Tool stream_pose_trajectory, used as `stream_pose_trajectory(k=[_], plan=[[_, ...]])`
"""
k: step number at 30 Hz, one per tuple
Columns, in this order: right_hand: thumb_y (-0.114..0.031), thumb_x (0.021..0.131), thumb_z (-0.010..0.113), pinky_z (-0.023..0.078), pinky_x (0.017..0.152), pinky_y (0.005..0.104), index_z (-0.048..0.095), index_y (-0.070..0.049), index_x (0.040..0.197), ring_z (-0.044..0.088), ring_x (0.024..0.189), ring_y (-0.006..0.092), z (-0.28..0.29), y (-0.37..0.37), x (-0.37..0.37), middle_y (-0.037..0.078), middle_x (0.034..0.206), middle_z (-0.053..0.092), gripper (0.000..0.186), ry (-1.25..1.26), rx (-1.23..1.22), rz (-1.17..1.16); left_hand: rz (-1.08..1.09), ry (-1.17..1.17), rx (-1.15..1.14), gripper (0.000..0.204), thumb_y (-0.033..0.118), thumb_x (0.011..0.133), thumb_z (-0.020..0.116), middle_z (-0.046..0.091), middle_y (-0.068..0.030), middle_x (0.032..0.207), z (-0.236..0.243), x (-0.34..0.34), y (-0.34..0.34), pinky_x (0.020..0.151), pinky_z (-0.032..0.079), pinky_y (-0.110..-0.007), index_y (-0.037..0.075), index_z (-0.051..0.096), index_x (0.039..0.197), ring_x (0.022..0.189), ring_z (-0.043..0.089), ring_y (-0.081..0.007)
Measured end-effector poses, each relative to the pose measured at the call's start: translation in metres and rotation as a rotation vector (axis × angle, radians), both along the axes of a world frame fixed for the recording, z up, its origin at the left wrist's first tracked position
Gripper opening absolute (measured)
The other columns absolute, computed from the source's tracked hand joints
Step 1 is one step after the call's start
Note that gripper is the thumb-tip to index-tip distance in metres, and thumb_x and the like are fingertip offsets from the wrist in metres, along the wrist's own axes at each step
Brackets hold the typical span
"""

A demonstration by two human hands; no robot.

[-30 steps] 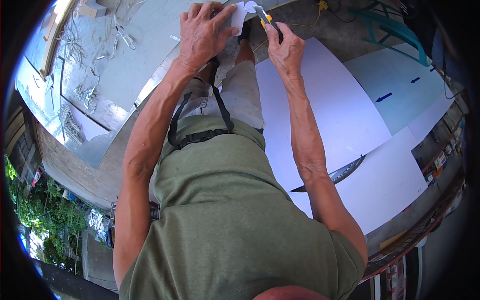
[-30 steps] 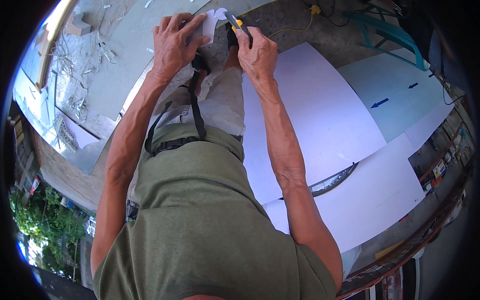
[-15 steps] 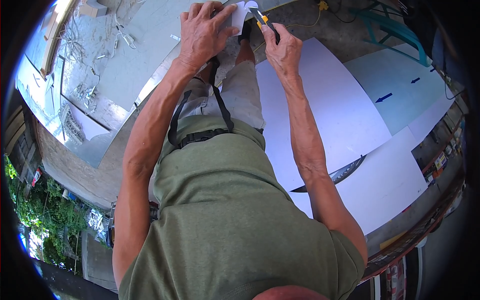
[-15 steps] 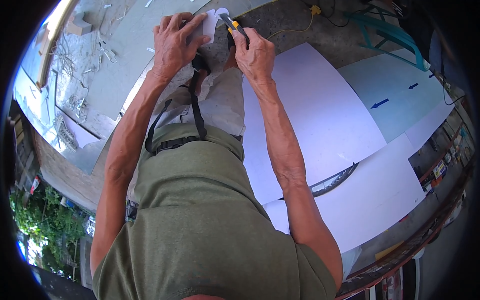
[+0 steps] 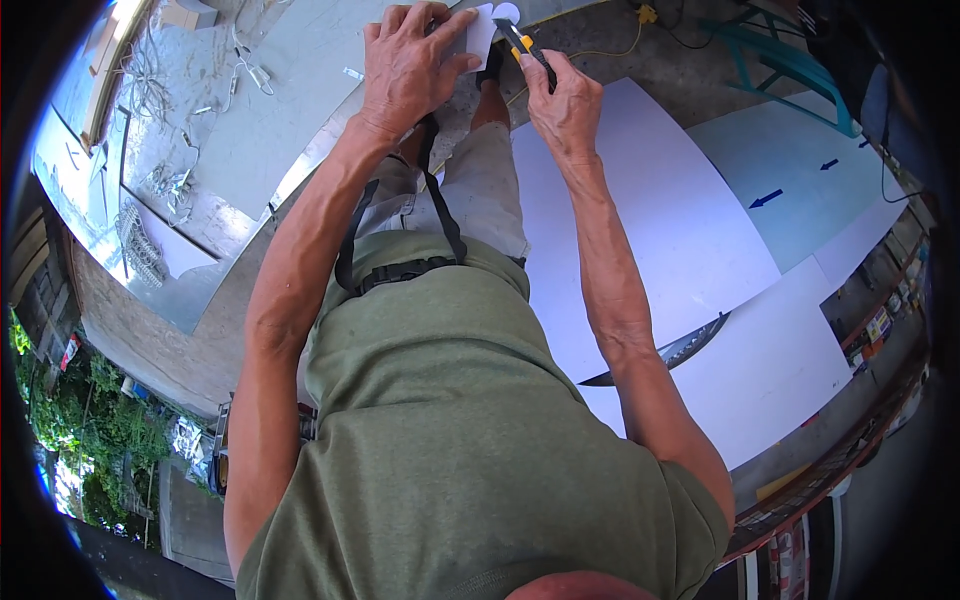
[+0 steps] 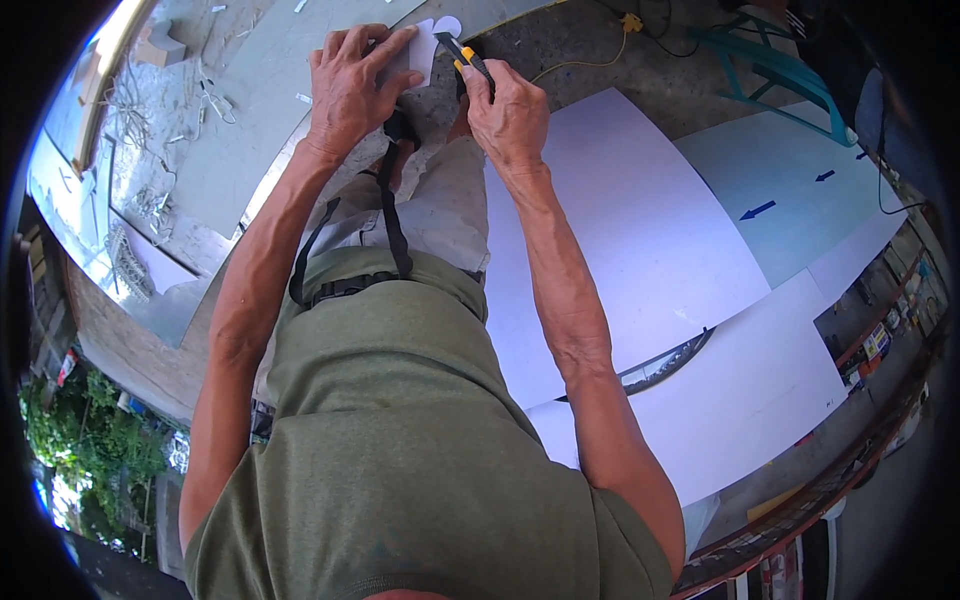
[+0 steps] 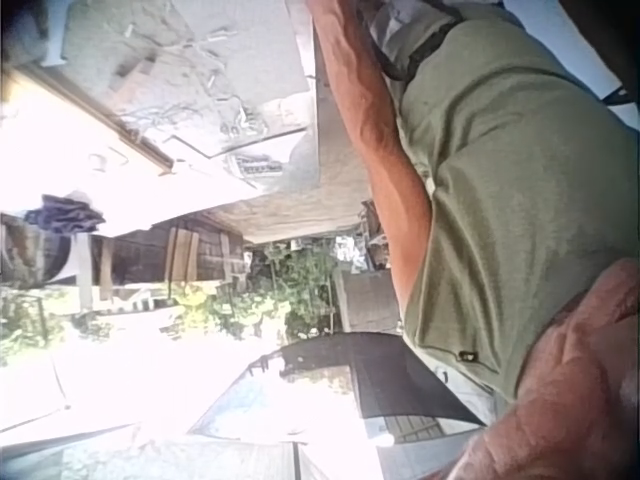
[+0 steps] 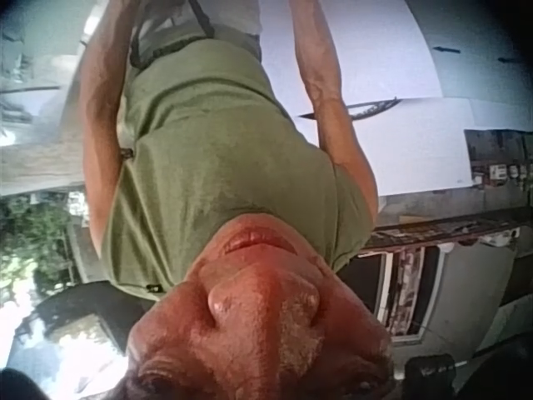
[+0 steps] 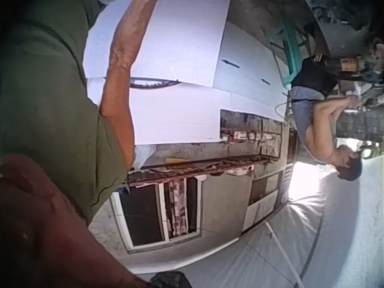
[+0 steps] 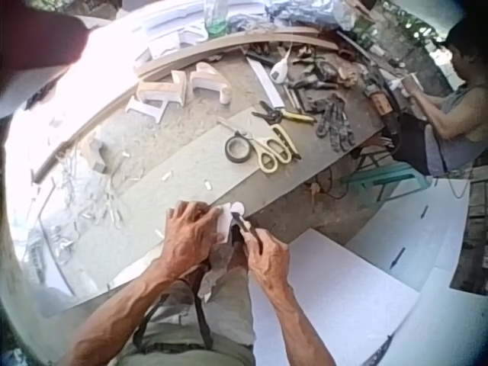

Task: Cutting out and preparing plastic/foam letter shapes for a sign, including applying adhesive backing and small components.

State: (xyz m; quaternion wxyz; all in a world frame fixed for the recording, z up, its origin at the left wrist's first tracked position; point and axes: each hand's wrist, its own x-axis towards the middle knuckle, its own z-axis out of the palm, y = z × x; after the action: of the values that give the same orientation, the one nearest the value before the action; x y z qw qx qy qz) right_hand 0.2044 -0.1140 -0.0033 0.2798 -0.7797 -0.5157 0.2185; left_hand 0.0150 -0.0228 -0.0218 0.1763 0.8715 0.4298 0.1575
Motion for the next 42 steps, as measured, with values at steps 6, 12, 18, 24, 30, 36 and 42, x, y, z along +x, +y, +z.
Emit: stream_pose_trajectory(k=[6, 12, 18, 24, 30, 36, 42], plan=[[-0.029, 0.097, 0.067, 0.050, 0.061, 0.0453, 0.068, -0.004, 0.093, 0.066, 0.071, 0.0405, -0.0004, -0.0020, -0.0013, 0.017, 0.079, 0.069, 0.025, 0.020, -0.025, -0.038, -0.006, 0.014, -0.004, 0.054, 0.044, 0.082, 0.080, 0.064, -0.0031, 0.123, 0.0024, -0.0002, -0.0001, 0.091, 0.039, -0.045, 0.028, 0.069, 0.133, 0.114, 0.053, -0.0270], [-0.029, 0.097, 0.068, 0.050, 0.060, 0.0442, 0.070, -0.004, 0.095, 0.067, 0.070, 0.0398, 0.0000, -0.0015, -0.0009, 0.016, 0.080, 0.070, 0.025, 0.014, -0.007, -0.035, -0.008, 0.033, 0.002, 0.053, 0.045, 0.084, 0.079, 0.064, -0.0040, 0.123, -0.0002, 0.0014, -0.0002, 0.091, 0.038, -0.045, 0.028, 0.069, 0.133, 0.114, 0.053, -0.0269], [-0.029, 0.097, 0.068, 0.051, 0.060, 0.0439, 0.069, -0.004, 0.094, 0.067, 0.070, 0.0401, 0.0000, -0.0026, 0.0016, 0.015, 0.080, 0.070, 0.025, -0.002, -0.035, -0.036, -0.004, 0.035, 0.002, 0.053, 0.045, 0.084, 0.079, 0.065, -0.0043, 0.123, 0.0007, 0.0022, -0.0007, 0.091, 0.038, -0.045, 0.028, 0.070, 0.133, 0.115, 0.053, -0.0269], [-0.029, 0.097, 0.068, 0.051, 0.061, 0.0439, 0.068, -0.003, 0.092, 0.067, 0.071, 0.0400, 0.0023, -0.0023, 0.0021, 0.017, 0.079, 0.070, 0.027, -0.001, -0.042, -0.028, -0.004, 0.016, 0.001, 0.053, 0.046, 0.083, 0.080, 0.065, -0.0041, 0.122, 0.0003, 0.0011, -0.0009, 0.092, 0.038, -0.045, 0.027, 0.070, 0.132, 0.115, 0.053, -0.0267], [-0.029, 0.097, 0.067, 0.051, 0.060, 0.0447, 0.068, -0.003, 0.091, 0.066, 0.069, 0.0404, 0.0046, -0.0025, 0.0021, 0.017, 0.079, 0.069, 0.027, -0.020, -0.002, -0.005, -0.012, 0.017, 0.001, 0.053, 0.046, 0.083, 0.079, 0.065, -0.0039, 0.122, -0.0003, -0.0008, -0.0001, 0.092, 0.038, -0.045, 0.027, 0.070, 0.132, 0.114, 0.053, -0.0266], [-0.030, 0.097, 0.068, 0.050, 0.059, 0.0443, 0.070, -0.004, 0.094, 0.066, 0.068, 0.0403, 0.0018, -0.0032, 0.0005, 0.017, 0.077, 0.069, 0.026, 0.003, -0.022, -0.020, -0.007, 0.020, 0.004, 0.053, 0.045, 0.084, 0.079, 0.065, -0.0033, 0.122, 0.0011, 0.0019, 0.0005, 0.092, 0.038, -0.045, 0.027, 0.070, 0.132, 0.114, 0.052, -0.0266], [-0.030, 0.097, 0.067, 0.050, 0.059, 0.0440, 0.070, -0.004, 0.096, 0.066, 0.067, 0.0405, 0.0023, -0.0034, 0.0000, 0.018, 0.077, 0.069, 0.026, 0.022, -0.035, -0.023, -0.012, 0.015, 0.004, 0.053, 0.045, 0.083, 0.080, 0.065, -0.0030, 0.122, 0.0016, 0.0019, -0.0003, 0.091, 0.038, -0.045, 0.027, 0.070, 0.132, 0.114, 0.052, -0.0265]])
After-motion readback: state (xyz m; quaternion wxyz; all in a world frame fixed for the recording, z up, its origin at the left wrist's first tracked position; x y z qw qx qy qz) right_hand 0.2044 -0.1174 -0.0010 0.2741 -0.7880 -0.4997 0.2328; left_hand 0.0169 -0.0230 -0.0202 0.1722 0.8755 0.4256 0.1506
